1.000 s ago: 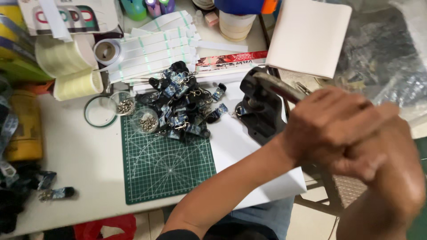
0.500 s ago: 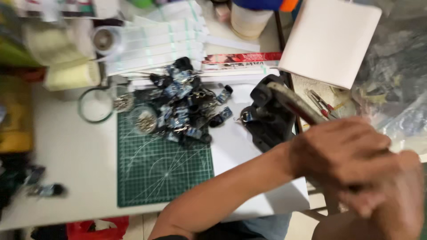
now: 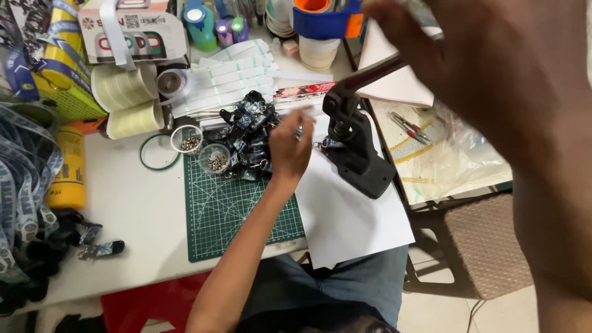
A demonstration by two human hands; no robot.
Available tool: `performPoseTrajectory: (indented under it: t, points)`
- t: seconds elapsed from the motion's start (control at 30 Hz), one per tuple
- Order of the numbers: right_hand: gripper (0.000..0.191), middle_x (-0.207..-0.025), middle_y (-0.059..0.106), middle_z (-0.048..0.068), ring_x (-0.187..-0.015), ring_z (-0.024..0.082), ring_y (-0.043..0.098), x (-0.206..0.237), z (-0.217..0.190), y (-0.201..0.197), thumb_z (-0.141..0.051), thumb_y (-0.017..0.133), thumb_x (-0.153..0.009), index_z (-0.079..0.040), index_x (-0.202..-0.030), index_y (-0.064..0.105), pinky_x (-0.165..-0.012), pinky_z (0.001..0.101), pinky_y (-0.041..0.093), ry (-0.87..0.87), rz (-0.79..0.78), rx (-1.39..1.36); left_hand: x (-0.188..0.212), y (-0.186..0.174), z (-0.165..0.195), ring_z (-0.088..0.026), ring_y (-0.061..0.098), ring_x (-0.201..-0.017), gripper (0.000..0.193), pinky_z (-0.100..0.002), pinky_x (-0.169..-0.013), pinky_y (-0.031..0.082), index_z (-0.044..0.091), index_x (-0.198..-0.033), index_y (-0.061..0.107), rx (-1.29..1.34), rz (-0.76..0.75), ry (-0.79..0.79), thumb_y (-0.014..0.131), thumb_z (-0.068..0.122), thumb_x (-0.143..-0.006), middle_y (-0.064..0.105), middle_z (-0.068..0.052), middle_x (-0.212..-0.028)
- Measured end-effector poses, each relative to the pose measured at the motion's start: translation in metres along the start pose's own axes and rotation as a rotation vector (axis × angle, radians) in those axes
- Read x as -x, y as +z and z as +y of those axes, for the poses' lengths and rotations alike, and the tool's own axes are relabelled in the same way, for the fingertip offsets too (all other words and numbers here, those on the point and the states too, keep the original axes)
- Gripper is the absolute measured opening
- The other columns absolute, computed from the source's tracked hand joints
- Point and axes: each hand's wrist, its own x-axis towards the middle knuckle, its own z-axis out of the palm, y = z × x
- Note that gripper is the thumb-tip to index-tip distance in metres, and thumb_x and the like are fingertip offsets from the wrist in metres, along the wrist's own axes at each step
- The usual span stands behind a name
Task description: The person assembles keychains by inserting small metal pieces into a manual press and crimping them onto patterned fabric strips. They repeatedly pick up components, align them in the press, operate the lever, and place the finished keychains into a growing pile on the table.
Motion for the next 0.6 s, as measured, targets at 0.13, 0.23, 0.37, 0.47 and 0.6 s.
performPoseTrajectory:
  t: [0.13,0.23,0.37,0.47,0.6]
  points:
    - [0.025,-0.099,0.074,0.008,-0.085,0.016,0.075,0.032,-0.028,-0.005,-0.016,0.072,-0.098,-0.007,-0.122,0.069,-0.059,0.0284,0.055,0.073,-0.152,-0.53,0.014,0.008,-0.034,-0.035,0.07,-0.105,0.028,-0.041,-0.093,0.055,0.003,-0.115,0.069,-0.104,-0.259,0.085,0.069,0.015,-0.09,0.073,-0.017,-0.116]
    - [0.034,-0.104,0.08,0.006,-0.087,0.016,0.08,0.077,-0.053,0.025,-0.019,0.069,-0.093,-0.013,-0.127,0.07,-0.072,0.0294,0.064,0.181,-0.356,-0.839,0.014,0.02,-0.043,-0.038,0.063,-0.11,0.04,-0.045,-0.093,0.051,-0.002,-0.117,0.068,-0.196,-0.384,0.083,0.075,0.015,-0.081,0.069,-0.02,-0.117]
    - [0.038,-0.1,0.081,0.003,-0.084,0.018,0.08,0.138,-0.092,0.079,-0.027,0.064,-0.093,-0.02,-0.13,0.072,-0.077,0.0339,0.061,0.489,-0.923,-0.956,0.008,0.028,-0.046,-0.037,0.06,-0.117,0.027,-0.046,-0.097,0.051,0.0,-0.108,0.072,-0.341,-0.503,0.09,0.075,0.01,-0.084,0.071,-0.016,-0.119]
    - [0.032,-0.099,0.082,0.008,-0.089,0.019,0.08,0.18,-0.12,0.103,-0.022,0.063,-0.097,-0.01,-0.125,0.071,-0.08,0.0335,0.061,0.51,-0.857,-1.206,0.006,0.027,-0.046,-0.038,0.065,-0.107,0.028,-0.046,-0.09,0.053,0.0,-0.105,0.075,-0.287,-0.43,0.058,0.078,0.01,-0.078,0.073,-0.017,-0.105]
    - [0.029,-0.091,0.082,0.008,-0.085,0.018,0.08,0.211,-0.139,0.124,-0.021,0.063,-0.097,-0.009,-0.122,0.073,-0.08,0.0313,0.063,0.705,-0.826,-1.348,0.006,0.025,-0.041,-0.037,0.073,-0.087,0.023,-0.045,-0.079,0.057,0.001,-0.103,0.075,-0.185,-0.273,-0.152,0.079,0.016,-0.085,0.075,-0.017,-0.095]
